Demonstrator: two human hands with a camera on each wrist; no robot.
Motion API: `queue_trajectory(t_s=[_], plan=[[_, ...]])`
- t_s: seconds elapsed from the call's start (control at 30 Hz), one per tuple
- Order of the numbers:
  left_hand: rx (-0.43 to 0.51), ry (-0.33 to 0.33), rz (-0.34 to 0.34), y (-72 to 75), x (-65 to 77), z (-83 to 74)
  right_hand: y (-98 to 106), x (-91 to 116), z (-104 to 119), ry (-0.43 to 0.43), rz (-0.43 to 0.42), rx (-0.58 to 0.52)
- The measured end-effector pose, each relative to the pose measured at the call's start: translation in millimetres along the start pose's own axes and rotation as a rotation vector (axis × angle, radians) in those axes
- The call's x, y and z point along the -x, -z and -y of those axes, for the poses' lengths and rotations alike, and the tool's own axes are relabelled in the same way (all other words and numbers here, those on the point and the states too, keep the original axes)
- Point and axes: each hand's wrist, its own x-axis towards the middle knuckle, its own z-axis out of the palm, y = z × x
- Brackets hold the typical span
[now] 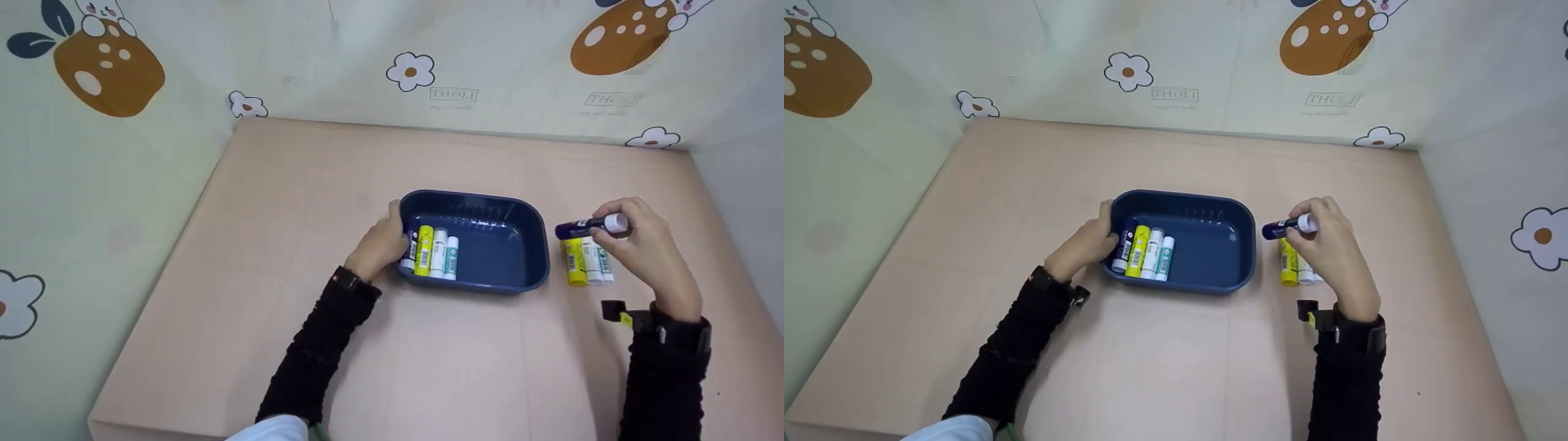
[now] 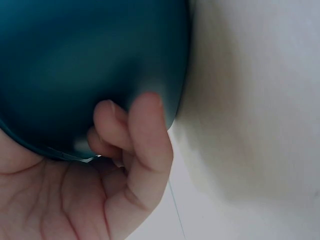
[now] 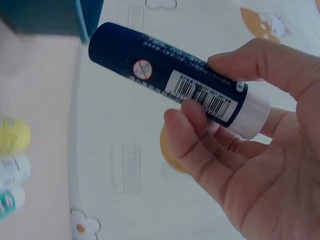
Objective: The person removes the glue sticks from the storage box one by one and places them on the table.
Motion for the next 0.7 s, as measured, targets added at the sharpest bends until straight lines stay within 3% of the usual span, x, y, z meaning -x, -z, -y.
queue_trajectory(t_s=[0.23,0.5,0.7], plan=[[0.009,0.013,0.014,-0.2,0.4,-0.5,16.7,3.2,-35.5,-0.192,-0.001,0.066],[0.001,0.025,0.015,0.2,0.5,-1.1,11.7,1.5,-71.7,-0.414,0.054,0.092],[0.009,0.014,0.009,0.1,0.7,-1.0,4.9,1.4,-81.7,-0.488,0.032,0.079]])
